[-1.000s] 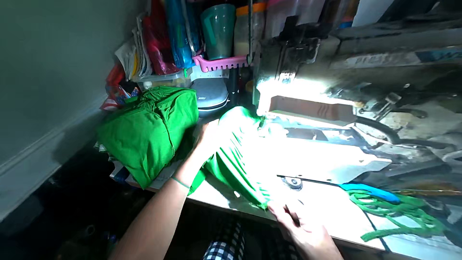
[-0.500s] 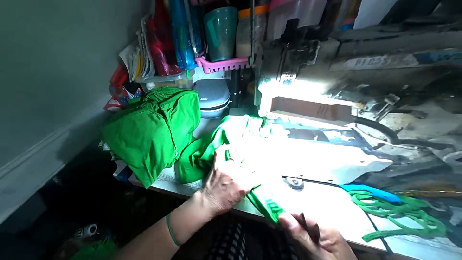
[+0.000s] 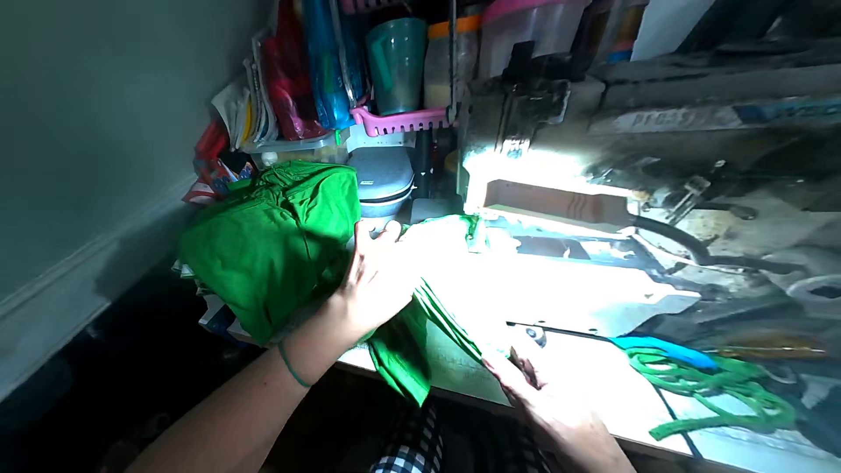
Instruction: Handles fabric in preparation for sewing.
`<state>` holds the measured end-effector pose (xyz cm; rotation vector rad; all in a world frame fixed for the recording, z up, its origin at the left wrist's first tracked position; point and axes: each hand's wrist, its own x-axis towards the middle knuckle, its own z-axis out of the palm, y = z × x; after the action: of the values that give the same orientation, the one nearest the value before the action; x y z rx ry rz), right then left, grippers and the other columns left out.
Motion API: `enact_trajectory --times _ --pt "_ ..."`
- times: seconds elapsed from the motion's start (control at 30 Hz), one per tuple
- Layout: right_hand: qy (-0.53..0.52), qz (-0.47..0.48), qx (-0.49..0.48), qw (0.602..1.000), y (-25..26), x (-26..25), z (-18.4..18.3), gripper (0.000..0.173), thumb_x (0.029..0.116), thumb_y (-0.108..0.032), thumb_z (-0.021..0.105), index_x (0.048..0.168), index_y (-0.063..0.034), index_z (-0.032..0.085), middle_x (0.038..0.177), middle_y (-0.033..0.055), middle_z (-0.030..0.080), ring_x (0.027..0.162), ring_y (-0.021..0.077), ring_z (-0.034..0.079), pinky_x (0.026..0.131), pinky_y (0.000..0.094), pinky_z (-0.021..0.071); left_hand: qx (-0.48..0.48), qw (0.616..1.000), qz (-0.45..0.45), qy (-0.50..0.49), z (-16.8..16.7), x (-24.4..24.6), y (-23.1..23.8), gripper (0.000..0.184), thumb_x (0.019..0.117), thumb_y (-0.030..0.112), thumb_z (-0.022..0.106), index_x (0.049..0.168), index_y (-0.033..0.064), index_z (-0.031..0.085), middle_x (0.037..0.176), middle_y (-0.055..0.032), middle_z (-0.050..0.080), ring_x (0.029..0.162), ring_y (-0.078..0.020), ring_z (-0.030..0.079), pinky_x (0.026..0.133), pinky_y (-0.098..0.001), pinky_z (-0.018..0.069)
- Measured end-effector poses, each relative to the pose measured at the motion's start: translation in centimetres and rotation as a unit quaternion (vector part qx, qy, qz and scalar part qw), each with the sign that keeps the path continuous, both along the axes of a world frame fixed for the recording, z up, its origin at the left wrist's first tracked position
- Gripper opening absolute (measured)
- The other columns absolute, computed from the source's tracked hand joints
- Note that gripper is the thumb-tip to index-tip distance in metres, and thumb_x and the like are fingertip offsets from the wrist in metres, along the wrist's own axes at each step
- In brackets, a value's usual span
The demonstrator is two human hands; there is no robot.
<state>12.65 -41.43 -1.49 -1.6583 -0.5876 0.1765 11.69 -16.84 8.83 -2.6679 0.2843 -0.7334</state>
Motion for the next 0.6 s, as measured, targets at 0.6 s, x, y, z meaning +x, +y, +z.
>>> enact_trajectory --times 0.6 --pt "0.066 -0.175 0.056 0.981 2.1 0.5 -0.3 0.023 0.1055 -0.026 0.045 0.107 -0.0067 0.058 0.065 -0.0066 0.055 0.050 0.0023 0.051 0.046 0.0189 0.0446 -0.097 0.978 -0.004 0.186 2.4 2.5 -0.6 0.058 0.0925 0.030 0.066 0.145 0.0102 0.056 0.155 -0.0107 0.049 0.148 -0.0336 0.038 0.119 -0.0619 0.0223"
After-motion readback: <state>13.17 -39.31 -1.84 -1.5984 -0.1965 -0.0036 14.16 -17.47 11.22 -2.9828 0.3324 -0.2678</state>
